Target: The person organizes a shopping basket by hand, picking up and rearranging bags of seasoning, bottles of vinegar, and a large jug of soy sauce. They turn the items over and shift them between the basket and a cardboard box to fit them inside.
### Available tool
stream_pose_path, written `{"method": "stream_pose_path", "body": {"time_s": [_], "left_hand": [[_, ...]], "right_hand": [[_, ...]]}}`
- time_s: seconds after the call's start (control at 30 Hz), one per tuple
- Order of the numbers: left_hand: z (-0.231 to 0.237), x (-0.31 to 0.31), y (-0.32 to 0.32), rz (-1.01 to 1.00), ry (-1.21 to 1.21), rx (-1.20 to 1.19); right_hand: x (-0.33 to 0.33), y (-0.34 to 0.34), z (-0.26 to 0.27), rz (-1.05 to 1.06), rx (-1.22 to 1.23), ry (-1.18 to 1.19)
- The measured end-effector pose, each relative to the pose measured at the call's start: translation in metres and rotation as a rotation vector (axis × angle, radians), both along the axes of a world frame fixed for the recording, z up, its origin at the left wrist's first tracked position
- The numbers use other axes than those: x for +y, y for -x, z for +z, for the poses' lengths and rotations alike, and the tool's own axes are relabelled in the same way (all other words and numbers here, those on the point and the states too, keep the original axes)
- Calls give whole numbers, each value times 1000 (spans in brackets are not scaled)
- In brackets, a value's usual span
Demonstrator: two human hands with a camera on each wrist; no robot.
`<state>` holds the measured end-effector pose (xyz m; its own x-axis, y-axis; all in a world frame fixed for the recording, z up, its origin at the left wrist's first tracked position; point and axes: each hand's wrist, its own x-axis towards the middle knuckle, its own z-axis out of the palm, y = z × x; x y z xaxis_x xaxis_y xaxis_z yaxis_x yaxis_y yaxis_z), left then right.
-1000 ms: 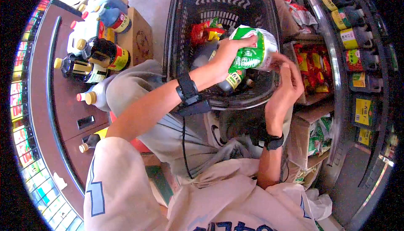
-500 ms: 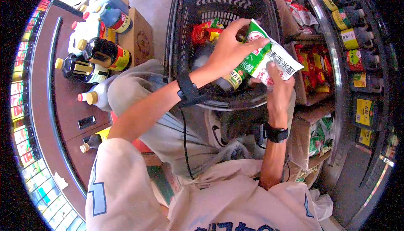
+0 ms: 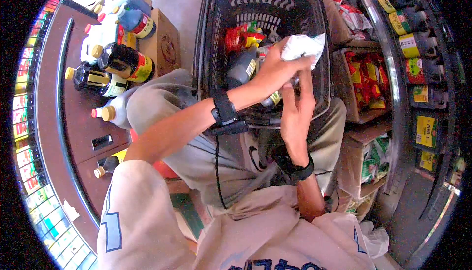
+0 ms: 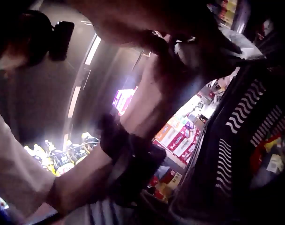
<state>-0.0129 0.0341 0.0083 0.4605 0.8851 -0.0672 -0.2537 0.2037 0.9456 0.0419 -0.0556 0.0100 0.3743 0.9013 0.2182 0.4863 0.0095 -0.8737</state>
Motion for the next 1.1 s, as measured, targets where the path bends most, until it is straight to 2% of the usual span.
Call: {"method": "stream_pose_path", "body": {"time_s": [0.07, 0.1, 0.13, 0.2, 0.27, 0.3, 0.33, 0.4, 0.47, 0.53, 0.57, 0.67, 0.73, 0.8, 0.9, 0.93, 1.0, 1.03, 1.1], "left_hand": [[-6, 8, 2, 95, 128, -111], [-14, 17, 2, 101, 148, -210], [-10, 22, 7, 63, 299, -280], [-10, 35, 9, 14, 316, -246], [-5, 40, 11, -57, 326, -267], [-6, 41, 9, -78, 338, -279], [-8, 42, 8, -99, 351, -290], [-11, 41, 8, -177, 367, -136], [-14, 39, 9, -220, 301, 19], [-13, 37, 12, -225, 151, 171], [-17, 38, 12, -115, -36, 194], [-20, 58, 19, -25, -65, -180], [-13, 72, 22, 16, -159, -258], [-6, 76, 23, 31, 13, -287], [-17, 72, 24, -91, -256, -114], [-15, 71, 25, -129, -132, -143], [-8, 69, 24, -207, 118, -204], [-4, 67, 25, -181, 141, -162], [-12, 75, 23, -197, 65, -229]], "right_hand": [[1, -6, 5, -22, -49, -90], [3, -14, 9, -14, 96, -111], [4, -22, 13, -6, 241, -134], [7, -43, 9, -122, 97, -238], [9, -54, 8, -172, 231, -270], [10, -63, 4, -161, 183, -211], [11, -68, -2, -109, 429, -185], [14, -73, -9, 0, 919, -125], [8, -72, -6, 67, 949, 8], [12, -76, -32, 84, 1014, 99], [13, -75, -39, 21, 978, 130], [21, -78, -54, 20, 937, 283], [32, -86, -80, 56, 883, 269], [50, -93, -99, 126, 748, 255], [78, -106, -130, 133, 582, 354], [85, -107, -136, 150, 531, 374], [88, -104, -135, 143, 668, 396], [86, -100, -118, 156, 743, 411], [84, -98, -104, 192, 836, 445]]}}
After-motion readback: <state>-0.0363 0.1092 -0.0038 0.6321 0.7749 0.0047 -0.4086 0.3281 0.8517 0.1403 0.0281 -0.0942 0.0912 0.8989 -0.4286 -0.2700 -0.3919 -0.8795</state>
